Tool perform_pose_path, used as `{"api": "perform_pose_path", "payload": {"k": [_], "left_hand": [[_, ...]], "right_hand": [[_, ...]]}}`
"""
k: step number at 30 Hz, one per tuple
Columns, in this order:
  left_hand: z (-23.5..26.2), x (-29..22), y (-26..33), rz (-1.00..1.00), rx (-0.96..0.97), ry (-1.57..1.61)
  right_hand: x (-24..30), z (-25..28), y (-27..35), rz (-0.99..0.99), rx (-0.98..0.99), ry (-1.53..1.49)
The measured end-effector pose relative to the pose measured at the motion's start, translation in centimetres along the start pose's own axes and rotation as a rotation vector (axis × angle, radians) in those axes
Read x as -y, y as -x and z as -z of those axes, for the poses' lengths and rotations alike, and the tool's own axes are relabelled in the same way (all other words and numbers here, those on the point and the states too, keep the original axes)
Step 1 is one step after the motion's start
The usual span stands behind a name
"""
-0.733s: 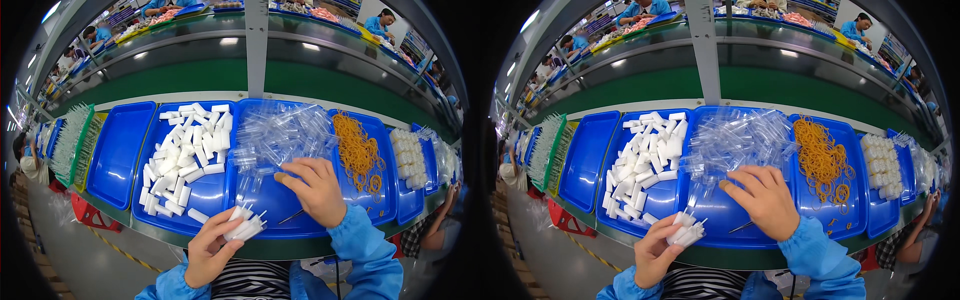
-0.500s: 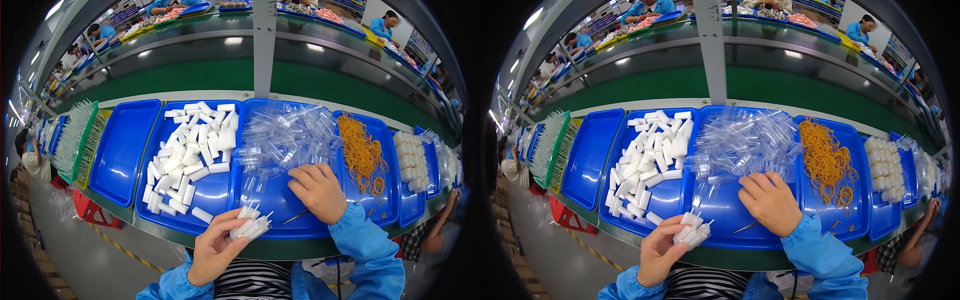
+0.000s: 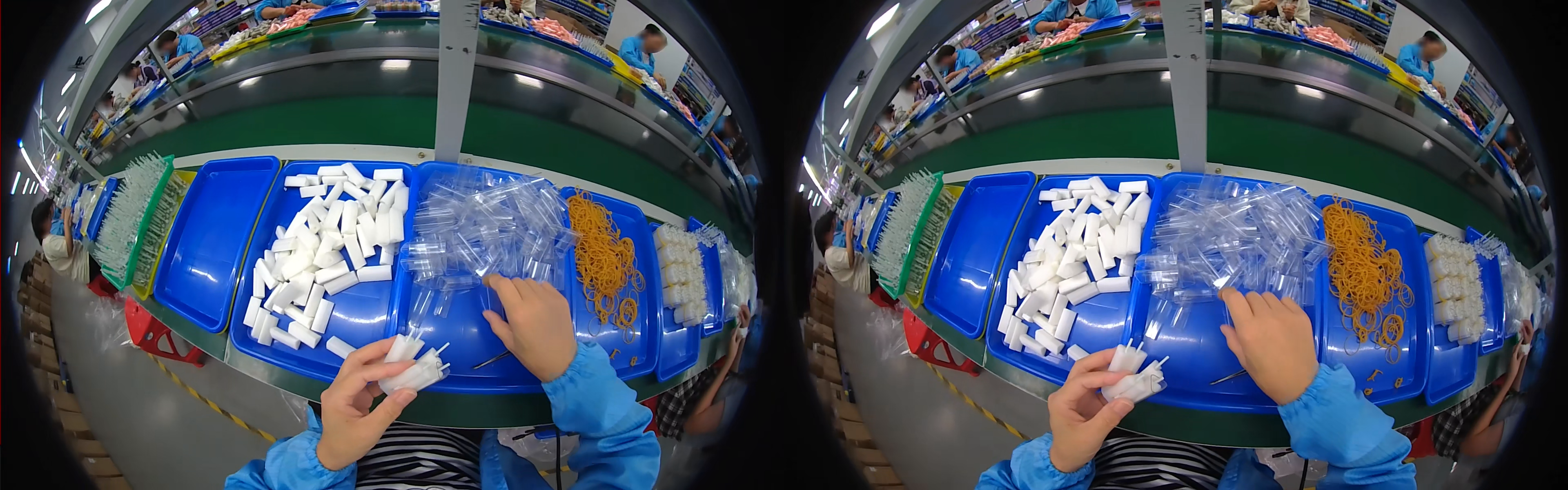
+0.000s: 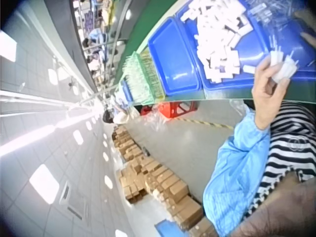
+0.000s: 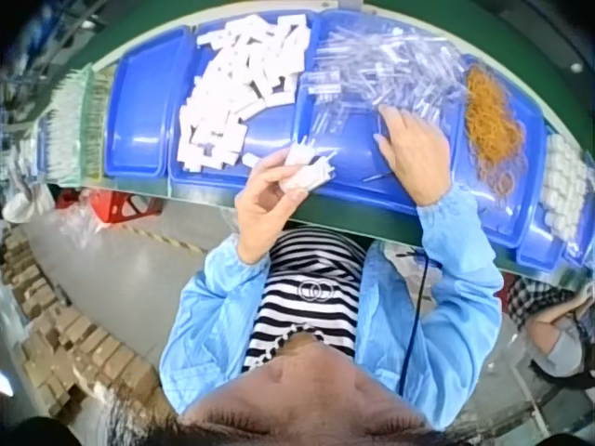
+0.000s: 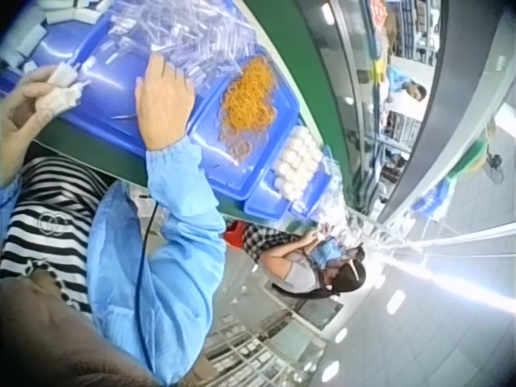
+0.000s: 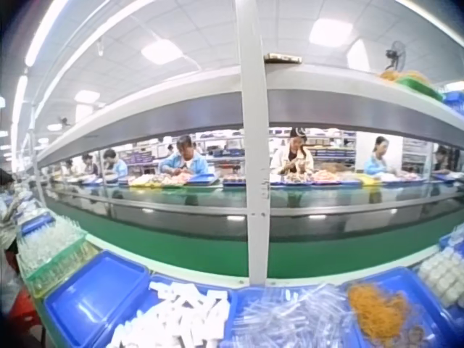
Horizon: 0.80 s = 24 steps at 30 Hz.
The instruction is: The person assembles small white cylindrical components by inserting them into clear plastic sleeves. They then use tweezers to adjust the components and secure the bundle with a rubber band. The finished units are placed into a green tray on the assembly line.
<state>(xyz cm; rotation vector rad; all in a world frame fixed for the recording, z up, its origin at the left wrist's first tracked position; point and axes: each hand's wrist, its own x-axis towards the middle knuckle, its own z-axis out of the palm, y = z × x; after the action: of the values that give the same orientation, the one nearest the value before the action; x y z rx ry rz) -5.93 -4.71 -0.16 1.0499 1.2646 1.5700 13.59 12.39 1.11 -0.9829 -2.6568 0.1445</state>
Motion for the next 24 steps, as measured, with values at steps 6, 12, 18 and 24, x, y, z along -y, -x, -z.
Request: {"api": "perform_pose_path", "payload": {"k": [6,12,18,24], "left_hand": [[-0.4,0.4,0.3,0.004,0.012,0.017],[-0.9,0.7,0.4,0.011,-0.021,0.053],[-1.3,0.2,0.5,0.015,-0.068,0.052],[-1.2,0.5,0.5,0.007,-0.116,0.051]], "right_hand": [[0.6,0.7,1.1,-0.021,0.119,-0.328],[2.6,1.4,0.5,-0.299,-0.065,-0.954],[5.7,1.7,0.6,-0.259,-0.128,-1.247],[5.9,1.2,0.3,-0.307,0.028,-1.304]]}}
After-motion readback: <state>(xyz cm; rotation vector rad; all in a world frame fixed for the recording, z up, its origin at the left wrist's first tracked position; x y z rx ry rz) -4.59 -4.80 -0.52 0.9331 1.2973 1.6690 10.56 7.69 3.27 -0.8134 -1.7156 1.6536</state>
